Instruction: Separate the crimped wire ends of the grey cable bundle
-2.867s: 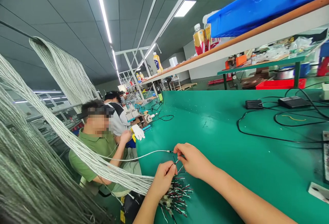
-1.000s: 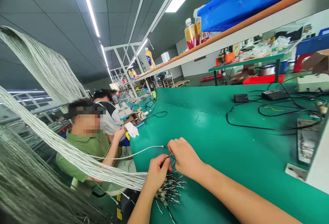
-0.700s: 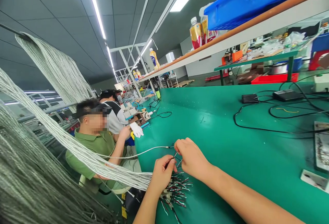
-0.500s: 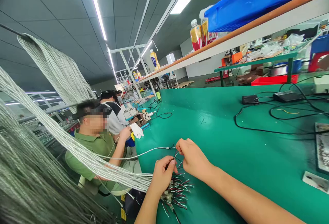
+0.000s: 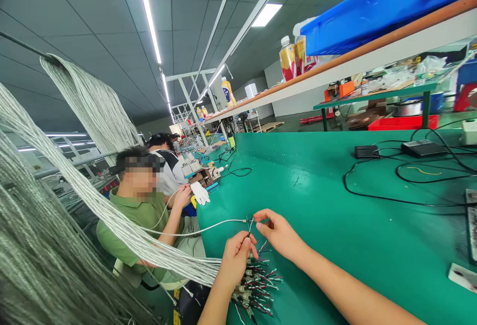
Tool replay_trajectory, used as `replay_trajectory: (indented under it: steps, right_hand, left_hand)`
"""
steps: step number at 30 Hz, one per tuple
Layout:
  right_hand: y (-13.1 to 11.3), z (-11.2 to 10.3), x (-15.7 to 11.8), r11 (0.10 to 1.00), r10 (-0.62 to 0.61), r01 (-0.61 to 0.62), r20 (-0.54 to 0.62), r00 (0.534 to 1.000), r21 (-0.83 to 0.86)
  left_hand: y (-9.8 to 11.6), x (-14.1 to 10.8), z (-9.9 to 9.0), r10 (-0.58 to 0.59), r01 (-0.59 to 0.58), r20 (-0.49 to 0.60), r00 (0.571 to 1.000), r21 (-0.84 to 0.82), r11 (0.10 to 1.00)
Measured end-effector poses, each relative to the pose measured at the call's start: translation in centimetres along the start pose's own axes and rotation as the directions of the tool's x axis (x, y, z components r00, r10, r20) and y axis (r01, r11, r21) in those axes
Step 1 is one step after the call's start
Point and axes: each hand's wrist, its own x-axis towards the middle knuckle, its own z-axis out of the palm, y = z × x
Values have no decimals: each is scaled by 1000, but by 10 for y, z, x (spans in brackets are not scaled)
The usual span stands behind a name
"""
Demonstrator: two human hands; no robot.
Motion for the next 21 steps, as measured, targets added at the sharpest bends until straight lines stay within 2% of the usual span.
replay_trajectory:
  steps: [2, 4, 8, 13, 15, 18, 20, 21]
  right_hand:
    - [0, 9, -4, 984, 67, -87, 129, 989, 156]
    - [-3, 16, -8, 958, 90, -136, 187, 978, 251]
    - [-3, 27, -13, 951, 33, -65, 111, 993, 302]
    - [9, 30, -12, 991, 36, -35, -5, 999, 131]
    - [10, 28, -13, 998, -28, 24, -84, 996, -51]
    - [7, 24, -13, 947, -167, 98, -211, 963, -305]
    - [7, 22, -12, 948, -179, 95, -263, 948, -304]
    - [7, 21, -11, 968, -132, 63, -277, 952, -244]
  left_hand:
    - [-2, 0, -1, -6, 9, 40, 999, -70, 997]
    - [-4, 1, -1, -2, 9, 74, 997, -102, 995]
    - [-6, 0, -1, 5, 2, 93, 996, -82, 997]
    - [-2, -1, -1, 9, -7, 103, 995, -21, 1000]
    - [2, -2, -2, 13, -17, 104, 995, 43, 999]
    - [6, -3, -2, 7, -19, 116, 993, 103, 994]
    - [7, -3, -2, 0, -15, 121, 993, 123, 992]
    - [7, -3, -2, -6, -10, 124, 992, 126, 992]
